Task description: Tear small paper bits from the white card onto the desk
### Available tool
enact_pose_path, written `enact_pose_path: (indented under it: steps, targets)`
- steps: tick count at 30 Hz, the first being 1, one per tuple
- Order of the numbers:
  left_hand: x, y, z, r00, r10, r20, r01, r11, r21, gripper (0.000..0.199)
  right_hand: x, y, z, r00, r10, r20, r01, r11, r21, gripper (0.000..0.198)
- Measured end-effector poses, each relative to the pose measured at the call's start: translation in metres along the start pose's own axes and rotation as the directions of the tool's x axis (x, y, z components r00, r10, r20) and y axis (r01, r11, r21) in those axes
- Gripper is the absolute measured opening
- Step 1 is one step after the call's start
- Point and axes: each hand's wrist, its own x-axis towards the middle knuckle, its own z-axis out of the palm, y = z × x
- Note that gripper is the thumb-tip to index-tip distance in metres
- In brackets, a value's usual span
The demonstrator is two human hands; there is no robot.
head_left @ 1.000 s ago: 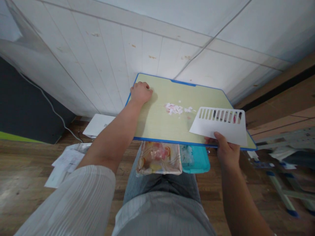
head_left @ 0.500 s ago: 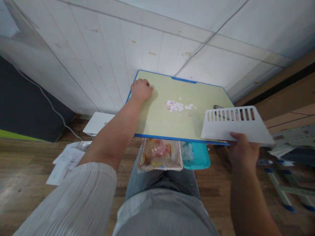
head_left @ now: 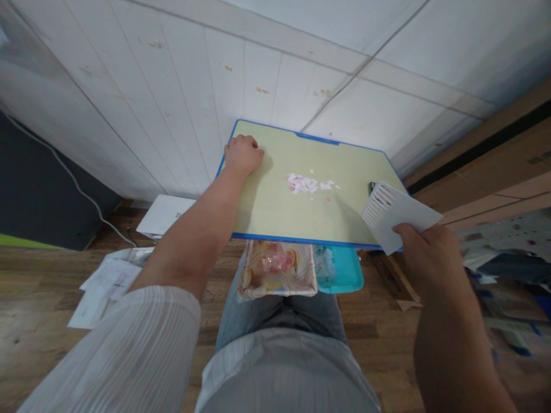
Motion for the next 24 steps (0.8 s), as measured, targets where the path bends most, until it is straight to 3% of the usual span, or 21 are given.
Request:
enact_pose_path:
  steps: [3,6,12,19,24]
  targets:
    - [-0.001,0.0,-0.001,1.0,0.011,0.002,-0.011,1.0,-0.008,0.051,-0.024,-0.023,0.006,0.992,-0.09,0.083,0.1,0.987,-0.127,0.027]
    - [-0.001,0.0,-0.001,1.0,0.018,0.0,-0.018,1.0,0.004,0.051,-0.042,-0.048,0.01,0.961,-0.175,0.214,0.202,0.973,-0.108,0.032]
    - [-0.002,0.001,0.001,1.0,0.014,0.0,-0.014,1.0,0.0,0.05,-0.053,-0.08,0.022,0.913,-0.275,0.3,0.294,0.956,-0.02,0.044]
    - [-0.003,0.002,0.0,1.0,0.012,0.009,-0.012,1.0,-0.003,0.046,-0.058,-0.083,0.039,0.882,-0.324,0.343,0.299,0.946,0.124,0.04]
    - [-0.009,0.006,-0.007,1.0,0.022,0.017,-0.022,0.999,0.033,0.037,-0.043,-0.067,0.05,0.896,-0.29,0.335,0.226,0.949,0.218,0.028]
